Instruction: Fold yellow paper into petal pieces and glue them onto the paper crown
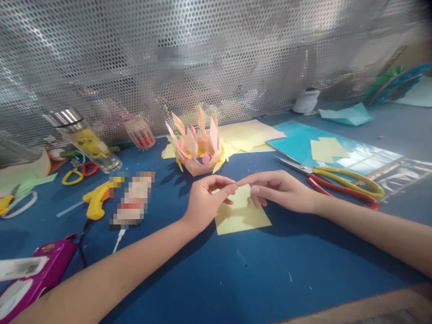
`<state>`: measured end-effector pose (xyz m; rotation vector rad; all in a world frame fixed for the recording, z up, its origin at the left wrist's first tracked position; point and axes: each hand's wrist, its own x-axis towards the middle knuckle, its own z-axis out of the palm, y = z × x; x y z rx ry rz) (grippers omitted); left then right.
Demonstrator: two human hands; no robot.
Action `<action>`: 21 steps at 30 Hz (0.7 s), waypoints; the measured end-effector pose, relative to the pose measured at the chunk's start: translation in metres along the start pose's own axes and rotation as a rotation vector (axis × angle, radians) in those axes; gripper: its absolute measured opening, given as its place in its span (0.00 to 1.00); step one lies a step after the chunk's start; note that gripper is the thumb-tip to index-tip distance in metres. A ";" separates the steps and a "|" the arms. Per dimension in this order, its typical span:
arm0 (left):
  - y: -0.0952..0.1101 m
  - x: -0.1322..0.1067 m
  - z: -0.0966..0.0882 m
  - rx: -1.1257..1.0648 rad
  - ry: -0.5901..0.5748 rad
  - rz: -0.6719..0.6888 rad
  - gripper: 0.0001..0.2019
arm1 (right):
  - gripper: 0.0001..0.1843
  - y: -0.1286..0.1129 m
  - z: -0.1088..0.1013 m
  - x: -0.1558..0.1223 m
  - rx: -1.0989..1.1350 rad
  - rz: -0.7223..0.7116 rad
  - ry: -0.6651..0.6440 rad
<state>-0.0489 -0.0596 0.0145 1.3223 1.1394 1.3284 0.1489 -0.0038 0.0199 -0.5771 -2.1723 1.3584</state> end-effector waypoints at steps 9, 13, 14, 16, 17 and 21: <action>0.006 -0.005 0.003 0.225 -0.088 0.004 0.05 | 0.19 0.000 -0.002 0.000 -0.142 0.015 -0.036; 0.004 -0.005 0.003 0.296 -0.158 0.014 0.05 | 0.18 -0.003 -0.003 0.000 -0.225 0.005 -0.066; 0.004 -0.005 0.003 0.303 -0.172 0.016 0.05 | 0.18 -0.003 -0.003 0.000 -0.232 0.005 -0.066; 0.003 -0.004 0.002 0.303 -0.192 0.014 0.05 | 0.18 -0.003 -0.002 0.000 -0.221 0.009 -0.058; 0.003 -0.004 0.002 0.296 -0.198 0.013 0.05 | 0.18 -0.003 -0.002 0.000 -0.206 0.015 -0.048; 0.004 -0.004 0.002 0.240 -0.201 -0.008 0.06 | 0.19 -0.004 0.001 0.001 -0.074 0.035 0.037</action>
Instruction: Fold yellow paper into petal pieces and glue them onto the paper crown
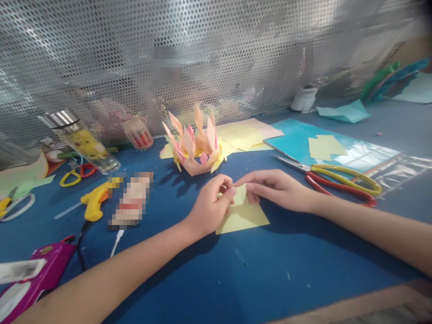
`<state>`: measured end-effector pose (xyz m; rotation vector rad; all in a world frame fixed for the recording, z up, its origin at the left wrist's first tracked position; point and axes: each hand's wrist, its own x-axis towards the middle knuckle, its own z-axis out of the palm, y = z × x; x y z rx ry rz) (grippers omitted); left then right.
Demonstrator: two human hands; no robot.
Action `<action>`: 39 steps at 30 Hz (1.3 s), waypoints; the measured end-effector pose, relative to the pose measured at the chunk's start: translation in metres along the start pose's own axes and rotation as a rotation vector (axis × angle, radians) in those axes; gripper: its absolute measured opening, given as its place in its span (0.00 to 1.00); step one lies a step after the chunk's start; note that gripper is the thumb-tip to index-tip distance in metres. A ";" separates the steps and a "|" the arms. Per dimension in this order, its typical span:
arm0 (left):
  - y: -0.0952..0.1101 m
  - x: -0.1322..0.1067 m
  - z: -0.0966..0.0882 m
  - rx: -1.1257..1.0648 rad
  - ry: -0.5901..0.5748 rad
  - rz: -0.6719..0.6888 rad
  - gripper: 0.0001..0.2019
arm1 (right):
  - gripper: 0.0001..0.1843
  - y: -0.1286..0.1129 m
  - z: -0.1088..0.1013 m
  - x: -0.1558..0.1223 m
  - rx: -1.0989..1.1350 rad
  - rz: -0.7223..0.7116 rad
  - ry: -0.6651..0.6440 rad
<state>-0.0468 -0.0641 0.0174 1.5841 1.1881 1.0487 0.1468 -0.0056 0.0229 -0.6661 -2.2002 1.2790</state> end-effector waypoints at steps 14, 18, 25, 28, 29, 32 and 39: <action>0.001 0.000 0.000 -0.066 0.163 -0.047 0.07 | 0.20 0.001 -0.003 0.001 0.309 0.015 0.093; 0.000 0.001 -0.001 -0.076 0.165 -0.062 0.06 | 0.20 0.004 -0.003 0.002 0.369 0.025 0.085; -0.001 0.003 0.002 -0.150 0.125 -0.089 0.09 | 0.22 0.004 -0.004 0.003 0.354 0.050 0.096; -0.004 0.005 0.002 -0.204 0.158 -0.098 0.11 | 0.22 0.004 -0.004 0.003 0.325 0.055 0.107; -0.005 0.005 0.002 -0.220 0.186 -0.098 0.12 | 0.22 0.003 -0.004 0.003 0.305 0.059 0.112; -0.008 0.008 0.000 -0.243 0.276 -0.089 0.14 | 0.22 0.001 -0.003 0.004 0.157 0.065 0.161; -0.016 0.012 -0.003 -0.108 0.375 -0.012 0.07 | 0.45 0.002 -0.003 0.005 -0.569 0.016 0.077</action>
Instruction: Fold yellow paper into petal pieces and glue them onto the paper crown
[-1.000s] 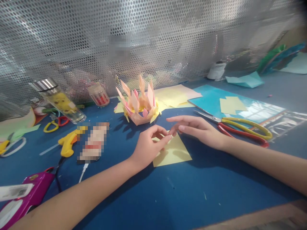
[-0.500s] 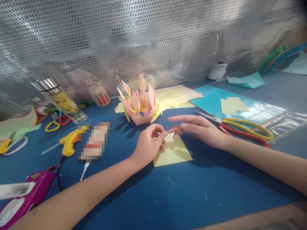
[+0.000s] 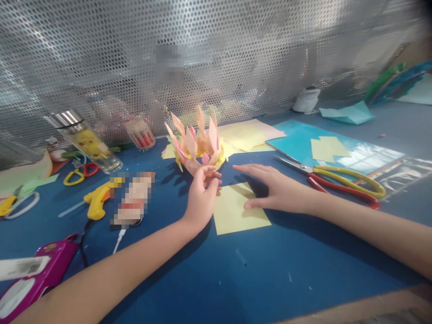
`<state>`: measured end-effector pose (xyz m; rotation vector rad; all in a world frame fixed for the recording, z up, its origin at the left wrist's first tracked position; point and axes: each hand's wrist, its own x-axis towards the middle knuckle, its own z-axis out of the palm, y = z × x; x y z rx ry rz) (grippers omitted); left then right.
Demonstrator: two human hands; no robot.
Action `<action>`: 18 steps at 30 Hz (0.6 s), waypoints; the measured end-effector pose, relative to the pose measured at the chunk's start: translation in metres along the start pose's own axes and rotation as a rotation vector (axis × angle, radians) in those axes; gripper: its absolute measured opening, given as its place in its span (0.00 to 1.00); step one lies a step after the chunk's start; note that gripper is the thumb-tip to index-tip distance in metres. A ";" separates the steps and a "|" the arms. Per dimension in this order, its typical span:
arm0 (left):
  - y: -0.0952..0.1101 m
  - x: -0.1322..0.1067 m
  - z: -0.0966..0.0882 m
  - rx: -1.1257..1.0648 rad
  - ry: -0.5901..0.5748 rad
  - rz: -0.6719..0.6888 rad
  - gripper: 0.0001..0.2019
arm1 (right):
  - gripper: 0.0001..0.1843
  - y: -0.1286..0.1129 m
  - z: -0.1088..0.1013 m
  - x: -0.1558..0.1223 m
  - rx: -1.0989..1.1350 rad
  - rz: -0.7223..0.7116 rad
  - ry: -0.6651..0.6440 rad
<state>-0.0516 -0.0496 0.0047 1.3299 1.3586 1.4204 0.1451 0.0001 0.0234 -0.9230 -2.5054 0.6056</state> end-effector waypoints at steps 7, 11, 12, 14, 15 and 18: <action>0.008 -0.017 -0.001 0.434 -0.268 0.114 0.30 | 0.42 -0.006 0.001 -0.006 -0.096 0.050 -0.128; 0.015 -0.023 -0.004 0.761 -0.410 0.224 0.34 | 0.35 -0.009 0.002 -0.007 -0.105 0.019 -0.096; 0.017 -0.024 -0.005 0.808 -0.429 0.254 0.33 | 0.34 -0.009 0.002 -0.007 -0.094 0.014 -0.084; 0.019 -0.025 -0.006 0.870 -0.438 0.291 0.31 | 0.30 -0.009 0.004 -0.007 -0.035 -0.007 -0.055; 0.019 -0.026 -0.007 0.883 -0.430 0.301 0.30 | 0.28 -0.009 0.004 -0.007 0.012 -0.021 -0.043; 0.018 -0.026 -0.009 0.852 -0.412 0.339 0.27 | 0.24 -0.008 0.005 -0.008 0.148 -0.048 -0.028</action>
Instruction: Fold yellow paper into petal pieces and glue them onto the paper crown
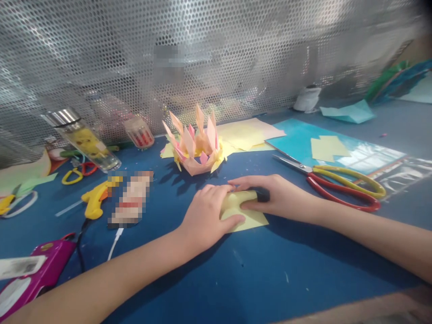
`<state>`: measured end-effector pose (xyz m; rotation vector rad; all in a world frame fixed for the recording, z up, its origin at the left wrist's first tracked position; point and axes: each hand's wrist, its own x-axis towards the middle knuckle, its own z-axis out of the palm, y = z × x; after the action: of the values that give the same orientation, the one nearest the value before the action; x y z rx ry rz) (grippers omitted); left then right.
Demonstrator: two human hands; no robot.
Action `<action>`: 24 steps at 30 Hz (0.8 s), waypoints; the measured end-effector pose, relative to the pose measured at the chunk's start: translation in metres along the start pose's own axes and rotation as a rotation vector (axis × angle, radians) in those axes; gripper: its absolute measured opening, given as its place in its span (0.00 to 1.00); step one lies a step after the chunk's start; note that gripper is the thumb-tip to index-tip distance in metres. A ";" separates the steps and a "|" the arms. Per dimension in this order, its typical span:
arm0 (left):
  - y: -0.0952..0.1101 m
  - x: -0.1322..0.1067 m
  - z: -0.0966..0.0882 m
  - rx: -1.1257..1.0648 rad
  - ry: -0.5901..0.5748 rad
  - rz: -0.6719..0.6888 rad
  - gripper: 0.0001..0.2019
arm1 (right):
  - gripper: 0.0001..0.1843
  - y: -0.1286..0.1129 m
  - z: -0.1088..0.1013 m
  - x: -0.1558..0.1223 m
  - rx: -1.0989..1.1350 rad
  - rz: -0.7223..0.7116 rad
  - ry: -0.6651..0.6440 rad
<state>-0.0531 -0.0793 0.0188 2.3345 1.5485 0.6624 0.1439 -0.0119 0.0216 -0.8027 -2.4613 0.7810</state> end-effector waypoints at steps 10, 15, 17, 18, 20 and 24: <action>0.003 -0.006 0.000 0.067 0.435 0.481 0.10 | 0.30 -0.006 -0.003 -0.008 -0.108 -0.522 0.151; 0.011 -0.007 -0.005 0.394 0.438 0.785 0.04 | 0.24 -0.004 -0.004 -0.008 -0.185 -0.628 0.103; 0.015 -0.009 -0.008 0.535 0.362 0.858 0.03 | 0.21 -0.002 -0.004 -0.006 -0.229 -0.654 0.074; 0.018 -0.010 -0.011 0.589 0.305 0.849 0.04 | 0.20 -0.001 -0.004 -0.005 -0.242 -0.658 0.058; 0.024 -0.016 -0.017 0.650 0.149 0.740 0.06 | 0.19 -0.002 -0.004 -0.004 -0.255 -0.648 0.036; 0.037 -0.042 -0.031 0.600 -0.142 0.462 0.13 | 0.16 -0.007 -0.006 -0.004 -0.237 -0.627 -0.081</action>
<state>-0.0531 -0.1332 0.0528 3.1513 1.2700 0.1010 0.1477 -0.0170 0.0293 -0.0391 -2.6766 0.2969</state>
